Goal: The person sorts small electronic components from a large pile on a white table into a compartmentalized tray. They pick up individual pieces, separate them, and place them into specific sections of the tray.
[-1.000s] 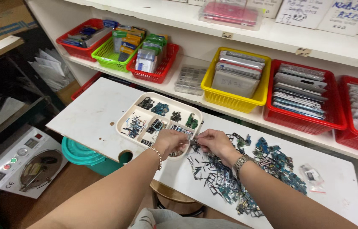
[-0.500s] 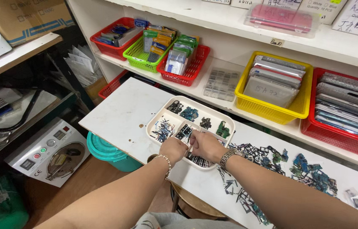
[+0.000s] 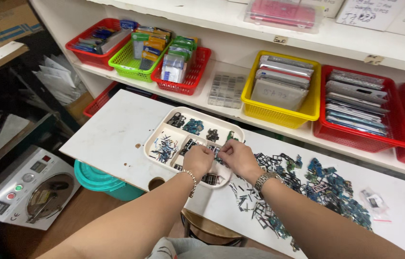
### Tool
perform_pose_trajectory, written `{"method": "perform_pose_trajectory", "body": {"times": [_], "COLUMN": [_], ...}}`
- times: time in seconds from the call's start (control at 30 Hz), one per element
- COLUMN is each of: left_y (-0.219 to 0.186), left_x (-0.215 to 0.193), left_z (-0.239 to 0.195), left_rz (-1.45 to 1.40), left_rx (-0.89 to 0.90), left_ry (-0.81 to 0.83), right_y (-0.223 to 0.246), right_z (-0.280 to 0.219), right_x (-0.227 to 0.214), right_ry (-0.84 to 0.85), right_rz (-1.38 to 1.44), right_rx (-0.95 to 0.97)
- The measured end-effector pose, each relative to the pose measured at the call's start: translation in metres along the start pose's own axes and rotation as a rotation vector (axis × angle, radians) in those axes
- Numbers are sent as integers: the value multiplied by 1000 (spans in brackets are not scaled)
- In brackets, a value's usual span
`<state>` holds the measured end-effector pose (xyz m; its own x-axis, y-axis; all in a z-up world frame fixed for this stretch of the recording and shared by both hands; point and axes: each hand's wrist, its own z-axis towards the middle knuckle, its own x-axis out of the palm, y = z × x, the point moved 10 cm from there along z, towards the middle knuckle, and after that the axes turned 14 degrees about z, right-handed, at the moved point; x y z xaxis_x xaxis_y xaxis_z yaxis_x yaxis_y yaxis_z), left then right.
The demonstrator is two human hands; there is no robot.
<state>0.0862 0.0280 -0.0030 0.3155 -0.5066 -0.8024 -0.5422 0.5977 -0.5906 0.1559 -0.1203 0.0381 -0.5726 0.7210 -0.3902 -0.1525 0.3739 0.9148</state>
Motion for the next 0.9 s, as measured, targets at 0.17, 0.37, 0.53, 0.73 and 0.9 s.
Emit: {"method": "perform_pose_trajectory", "body": {"times": [0.17, 0.37, 0.53, 0.73, 0.9], "left_y": [-50, -92, -96, -89, -90], "left_x": [38, 83, 112, 134, 147], "left_z": [-13, -41, -58, -65, -70], "left_rz": [-104, -279, -261, -227, -256], "left_rx": [51, 53, -4, -32, -63], "left_ry": [119, 331, 433, 480, 491], "right_y": [-43, -91, -87, -58, -51], "right_z": [-30, -72, -92, -108, -106], "right_x": [-80, -147, -133, -118, -123], "right_ry": [-167, -205, 28, 41, 29], "right_rz": [86, -119, -183, -433, -400], "right_rx": [90, 302, 260, 100, 21]}}
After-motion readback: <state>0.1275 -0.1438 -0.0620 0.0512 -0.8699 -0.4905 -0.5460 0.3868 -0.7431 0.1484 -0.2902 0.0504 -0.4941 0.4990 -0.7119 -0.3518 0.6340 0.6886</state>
